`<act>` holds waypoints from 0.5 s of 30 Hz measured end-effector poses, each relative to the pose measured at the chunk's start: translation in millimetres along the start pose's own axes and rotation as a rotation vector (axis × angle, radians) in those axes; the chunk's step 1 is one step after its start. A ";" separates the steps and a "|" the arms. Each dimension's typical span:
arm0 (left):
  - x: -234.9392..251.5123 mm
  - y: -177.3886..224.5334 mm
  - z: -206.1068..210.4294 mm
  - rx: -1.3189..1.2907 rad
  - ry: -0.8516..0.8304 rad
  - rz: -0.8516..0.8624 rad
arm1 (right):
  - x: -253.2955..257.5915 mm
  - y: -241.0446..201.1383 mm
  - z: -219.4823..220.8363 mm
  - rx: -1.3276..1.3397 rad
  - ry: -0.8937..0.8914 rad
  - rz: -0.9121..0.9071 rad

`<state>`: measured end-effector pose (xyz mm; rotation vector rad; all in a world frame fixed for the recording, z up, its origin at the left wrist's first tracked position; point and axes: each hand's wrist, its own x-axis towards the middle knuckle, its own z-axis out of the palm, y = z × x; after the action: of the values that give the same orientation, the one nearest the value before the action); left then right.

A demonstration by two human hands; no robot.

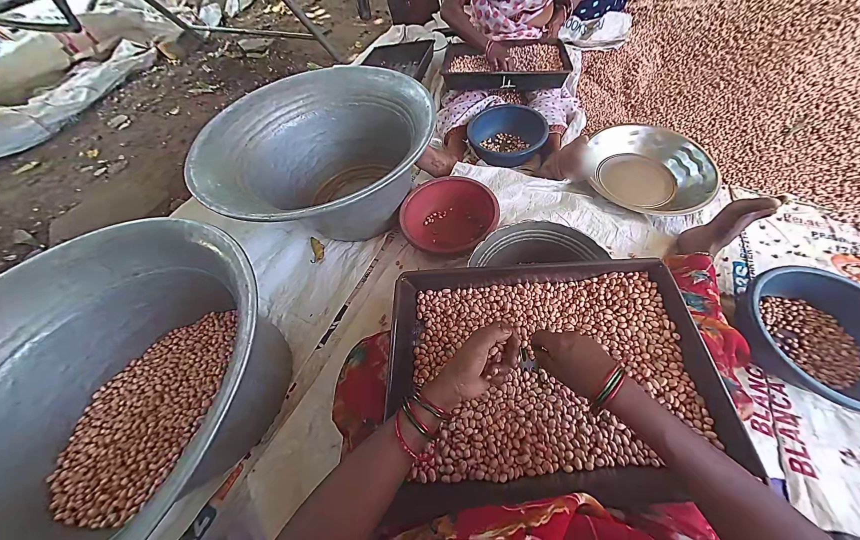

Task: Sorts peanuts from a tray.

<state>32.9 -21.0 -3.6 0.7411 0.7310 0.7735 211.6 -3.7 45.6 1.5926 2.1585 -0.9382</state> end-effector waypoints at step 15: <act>3.9 7.2 2.7 0.127 0.159 -0.217 | -6.6 -13.0 24.6 -0.035 0.577 -0.250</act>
<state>34.6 -15.1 2.4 0.7056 0.9944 0.5967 198.5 -26.9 35.4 1.7647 2.7917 -0.5333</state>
